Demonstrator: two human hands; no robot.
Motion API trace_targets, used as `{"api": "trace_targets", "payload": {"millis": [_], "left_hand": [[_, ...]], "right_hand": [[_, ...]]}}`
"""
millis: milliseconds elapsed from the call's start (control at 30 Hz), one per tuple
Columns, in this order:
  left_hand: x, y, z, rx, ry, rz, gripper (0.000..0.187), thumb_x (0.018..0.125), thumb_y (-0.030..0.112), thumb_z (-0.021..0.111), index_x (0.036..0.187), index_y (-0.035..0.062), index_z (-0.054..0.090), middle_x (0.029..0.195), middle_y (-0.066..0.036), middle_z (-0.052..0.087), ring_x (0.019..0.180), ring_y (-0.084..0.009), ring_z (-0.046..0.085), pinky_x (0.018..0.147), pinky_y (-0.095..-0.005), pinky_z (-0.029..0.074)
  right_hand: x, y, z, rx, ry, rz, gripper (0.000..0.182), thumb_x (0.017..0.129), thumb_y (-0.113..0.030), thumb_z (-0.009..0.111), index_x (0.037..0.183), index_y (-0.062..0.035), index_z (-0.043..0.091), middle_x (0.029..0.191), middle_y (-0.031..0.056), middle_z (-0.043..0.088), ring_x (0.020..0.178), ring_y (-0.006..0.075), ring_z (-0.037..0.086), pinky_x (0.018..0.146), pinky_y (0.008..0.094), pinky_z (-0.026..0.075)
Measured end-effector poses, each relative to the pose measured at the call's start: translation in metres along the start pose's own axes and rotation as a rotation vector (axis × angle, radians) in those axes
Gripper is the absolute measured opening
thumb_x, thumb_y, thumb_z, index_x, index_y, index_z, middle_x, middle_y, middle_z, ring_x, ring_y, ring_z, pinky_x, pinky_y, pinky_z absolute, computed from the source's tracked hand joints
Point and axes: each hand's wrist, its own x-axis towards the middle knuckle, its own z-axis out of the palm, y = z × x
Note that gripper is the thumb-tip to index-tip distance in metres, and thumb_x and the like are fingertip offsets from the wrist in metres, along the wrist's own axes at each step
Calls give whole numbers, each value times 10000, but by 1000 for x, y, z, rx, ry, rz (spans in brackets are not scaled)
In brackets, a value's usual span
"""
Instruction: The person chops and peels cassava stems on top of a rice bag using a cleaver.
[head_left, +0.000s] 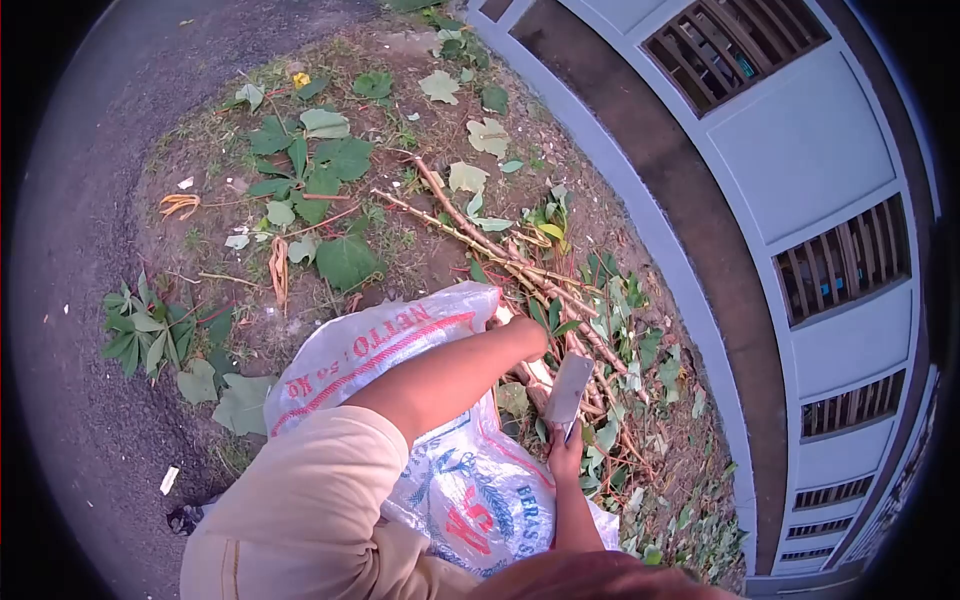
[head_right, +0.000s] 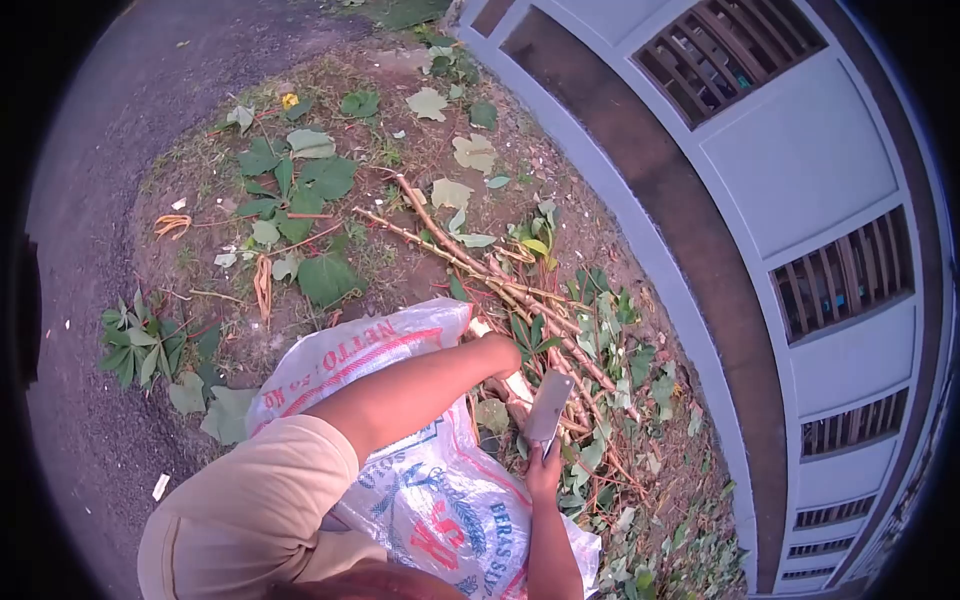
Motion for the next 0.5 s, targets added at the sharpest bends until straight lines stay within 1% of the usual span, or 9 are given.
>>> {"api": "trace_targets", "payload": {"millis": [67, 167, 200, 233, 300, 333, 367, 433, 500], "left_hand": [[-19, 1, -4, -76, 31, -6, 322, 780, 115, 759, 1089, 163, 835, 1132, -76, 793, 1023, -292, 760, 844, -449, 596], [-40, -1, -3, -114, 78, 34, 341, 772, 113, 766, 1106, 135, 832, 1160, -78, 793, 1079, -284, 752, 855, -448, 600], [-38, -1, -1, -121, 108, 27, 337, 776, 110, 761, 1105, 129, 832, 1163, -84, 792, 1080, -285, 752, 858, -448, 600], [-35, 1, 0, -123, 137, 23, 333, 780, 107, 756, 1104, 124, 831, 1166, -91, 791, 1080, -287, 752, 862, -447, 599], [-17, 1, 7, -88, 100, 65, 337, 777, 109, 756, 1105, 132, 832, 1175, -94, 788, 1075, -290, 752, 861, -451, 599], [-8, 1, 15, -80, 160, 86, 317, 750, 112, 804, 1065, 139, 838, 1098, -80, 796, 999, -282, 762, 808, -455, 601], [1, 2, 20, -69, 220, 108, 303, 723, 115, 852, 1025, 146, 844, 1022, -66, 804, 924, -275, 772, 754, -460, 603], [2, 3, 11, -3, 127, 104, 296, 697, 70, 845, 990, 118, 842, 992, -92, 802, 916, -277, 772, 746, -462, 604], [10, 4, 9, 4, -20, 40, 255, 706, 43, 809, 958, 72, 837, 971, -115, 798, 899, -281, 770, 739, -458, 605]], "right_hand": [[8, 9, 2, -205, 107, -156, 244, 1111, -160, 522, 1309, -21, 487, 725, 10, 547, 526, 91, 489, 463, 284, 424], [-1, -24, 7, -239, 161, -186, 265, 1115, -165, 516, 1317, -1, 466, 743, 12, 558, 539, 83, 501, 469, 274, 412], [-7, -45, 11, -205, 170, -174, 297, 1107, -170, 527, 1319, 26, 453, 738, 44, 579, 559, 117, 537, 498, 309, 431], [-2, -34, 9, -199, 179, -166, 297, 1107, -170, 527, 1319, 26, 453, 738, 44, 579, 559, 117, 537, 498, 309, 431], [7, -3, 3, -451, 218, -303, 342, 1092, -181, 539, 1341, 34, 447, 727, 117, 602, 584, 266, 585, 560, 416, 471], [-5, -30, 6, -540, 184, -380, 357, 1070, -196, 555, 1330, 29, 456, 779, 224, 649, 705, 459, 641, 662, 523, 493], [-7, -36, 6, -523, 206, -370, 357, 1070, -196, 555, 1330, 29, 456, 779, 224, 649, 705, 459, 641, 662, 523, 493], [-6, -40, 2, -459, 93, -258, 306, 1059, -204, 566, 1268, 3, 486, 912, 321, 683, 878, 546, 665, 729, 596, 497], [0, -37, 0, -385, 162, -212, 301, 1053, -212, 578, 1262, -10, 499, 944, 322, 687, 912, 546, 668, 760, 602, 500]]}}
